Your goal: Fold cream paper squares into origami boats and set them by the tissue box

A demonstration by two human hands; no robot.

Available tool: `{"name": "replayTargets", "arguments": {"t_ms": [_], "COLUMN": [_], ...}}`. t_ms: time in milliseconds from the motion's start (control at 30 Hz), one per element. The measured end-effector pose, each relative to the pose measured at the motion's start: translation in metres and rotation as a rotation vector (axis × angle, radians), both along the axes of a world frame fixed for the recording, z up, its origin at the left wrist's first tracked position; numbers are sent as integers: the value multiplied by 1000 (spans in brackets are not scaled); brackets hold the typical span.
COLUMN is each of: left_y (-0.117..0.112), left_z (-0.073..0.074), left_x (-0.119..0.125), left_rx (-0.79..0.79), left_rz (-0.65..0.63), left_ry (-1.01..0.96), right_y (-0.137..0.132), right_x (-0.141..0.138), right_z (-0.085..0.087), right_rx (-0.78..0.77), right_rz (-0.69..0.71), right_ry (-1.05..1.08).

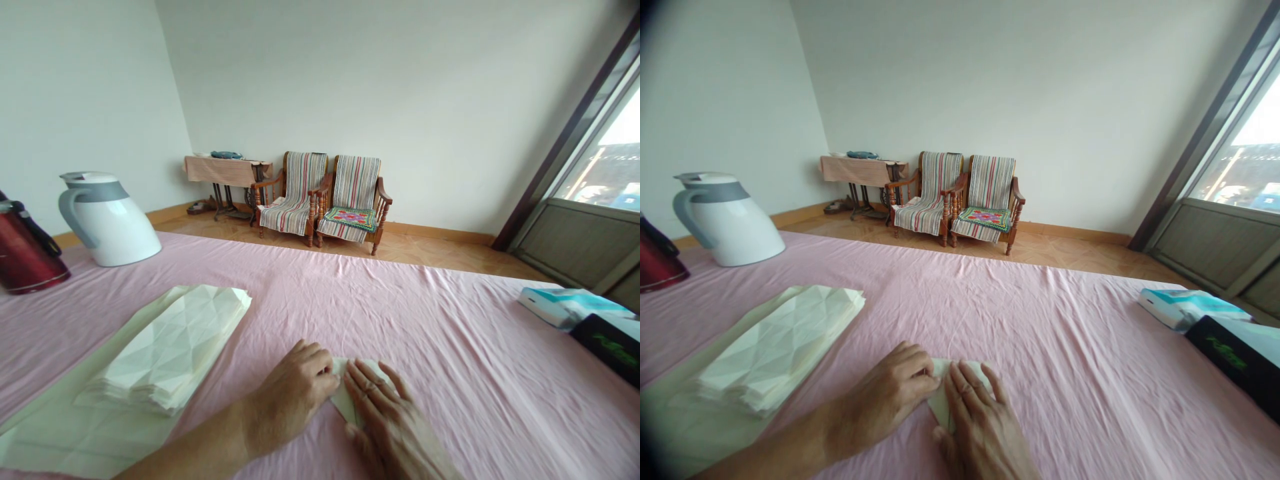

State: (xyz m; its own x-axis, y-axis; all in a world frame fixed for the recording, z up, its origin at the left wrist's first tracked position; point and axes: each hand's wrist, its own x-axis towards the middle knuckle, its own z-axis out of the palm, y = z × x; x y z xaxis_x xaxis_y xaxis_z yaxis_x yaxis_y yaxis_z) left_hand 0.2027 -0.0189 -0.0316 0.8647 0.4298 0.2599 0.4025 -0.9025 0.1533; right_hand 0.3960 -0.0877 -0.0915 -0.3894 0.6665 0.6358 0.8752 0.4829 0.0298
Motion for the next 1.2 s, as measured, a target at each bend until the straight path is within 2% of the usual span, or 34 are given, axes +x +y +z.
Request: {"name": "replayTargets", "arguments": {"t_ms": [267,467,700,900,1000,1067,1200], "left_y": [0,1,2,2,4,5,8], "left_z": [2,-5,-13,-9,-8,-9,-10], "left_x": [-3,-6,-8,-5,-4,-4,-4], "left_rx": [-76,-96,-131,-308,-371,-378,-367], "left_rz": [55,114,173,277,310,317,306], "left_ry": [-24,-105,-212,-292,-302,-324,-356], "right_y": [-8,-13,-14,-14,-13,-12,-6], "right_x": [12,14,13,19,21,20,8], "right_z": [18,25,26,27,29,29,18], "right_rx": [138,214,188,108,151,173,83], "right_rz": [-132,-255,-328,-405,-454,-401,-102], "right_ry": [-193,-278,-365,-283,-161,-111,-68]}}
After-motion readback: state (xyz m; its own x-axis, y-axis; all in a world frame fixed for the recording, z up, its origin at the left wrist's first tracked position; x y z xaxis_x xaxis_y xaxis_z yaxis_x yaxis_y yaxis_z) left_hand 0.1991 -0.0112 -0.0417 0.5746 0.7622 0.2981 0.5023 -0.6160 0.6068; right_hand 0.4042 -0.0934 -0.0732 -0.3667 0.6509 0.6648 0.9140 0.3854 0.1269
